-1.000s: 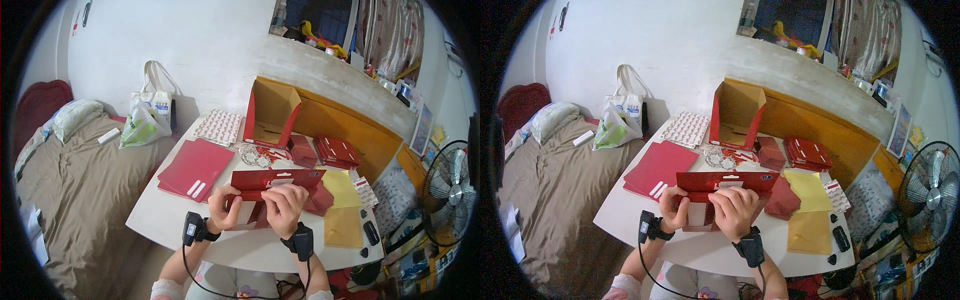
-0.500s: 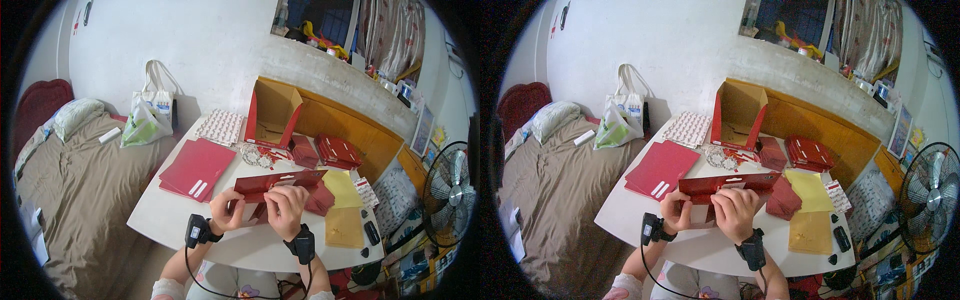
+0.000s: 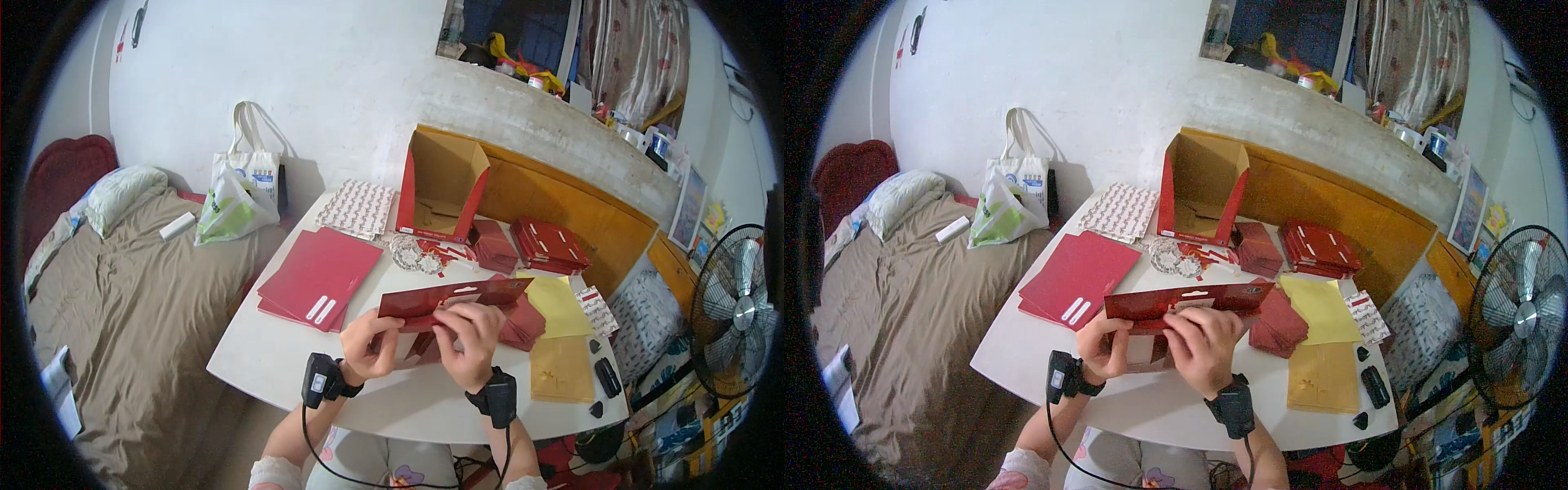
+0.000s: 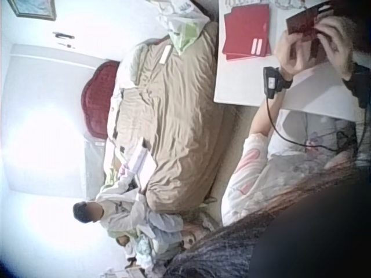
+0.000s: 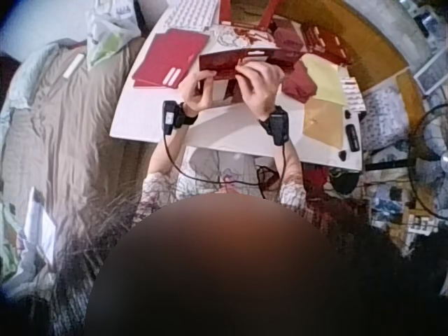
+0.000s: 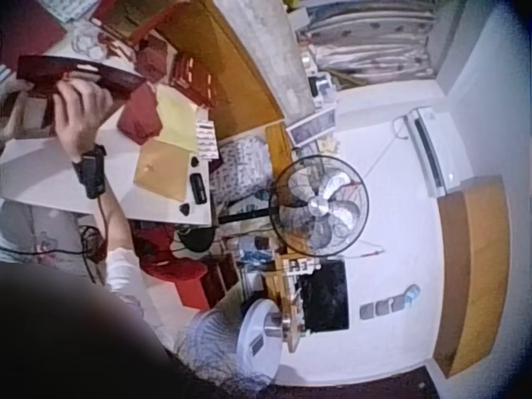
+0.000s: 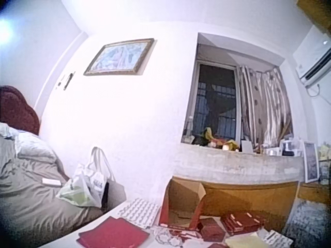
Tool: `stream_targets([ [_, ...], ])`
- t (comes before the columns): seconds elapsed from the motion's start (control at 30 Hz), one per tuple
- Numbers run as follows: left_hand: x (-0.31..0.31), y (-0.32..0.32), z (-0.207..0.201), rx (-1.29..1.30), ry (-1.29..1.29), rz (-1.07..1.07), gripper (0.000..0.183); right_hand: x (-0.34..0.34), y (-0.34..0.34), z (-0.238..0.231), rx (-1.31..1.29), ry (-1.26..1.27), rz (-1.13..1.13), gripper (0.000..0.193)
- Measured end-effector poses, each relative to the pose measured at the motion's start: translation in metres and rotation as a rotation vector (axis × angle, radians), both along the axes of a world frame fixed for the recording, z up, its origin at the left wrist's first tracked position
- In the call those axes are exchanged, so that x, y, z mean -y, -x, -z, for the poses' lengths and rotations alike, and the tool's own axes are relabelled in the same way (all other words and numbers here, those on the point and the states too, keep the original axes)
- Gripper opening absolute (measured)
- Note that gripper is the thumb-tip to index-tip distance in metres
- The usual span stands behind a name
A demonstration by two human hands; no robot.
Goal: Assembling cardboard packaging and folding inserts for red product boxes.
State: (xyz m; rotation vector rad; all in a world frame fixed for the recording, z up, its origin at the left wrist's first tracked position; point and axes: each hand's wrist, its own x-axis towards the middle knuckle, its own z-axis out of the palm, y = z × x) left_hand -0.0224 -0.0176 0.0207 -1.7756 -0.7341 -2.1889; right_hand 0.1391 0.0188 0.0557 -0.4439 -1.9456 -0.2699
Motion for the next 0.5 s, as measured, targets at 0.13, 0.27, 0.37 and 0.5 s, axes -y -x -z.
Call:
stream_targets([
  [0.13, -0.001, 0.0, 0.014, 0.005, 0.095, 0.023, 0.021, -0.015, -0.033, 0.008, -0.101, -0.009, 0.167, 0.033],
  [0.27, -0.003, 0.001, 0.022, 0.13, 0.112, 0.208, 0.039, -0.031, -0.05, 0.018, -0.285, 0.007, 0.229, 0.055],
  [0.37, -0.003, 0.003, 0.017, 0.241, 0.193, 0.306, 0.043, -0.043, -0.053, 0.028, -0.487, 0.382, -0.175, 0.061],
  [0.5, 0.002, 0.007, -0.002, 0.187, 0.409, 0.404, 0.049, -0.046, -0.059, 0.029, -0.536, 0.895, -0.653, 0.047],
])
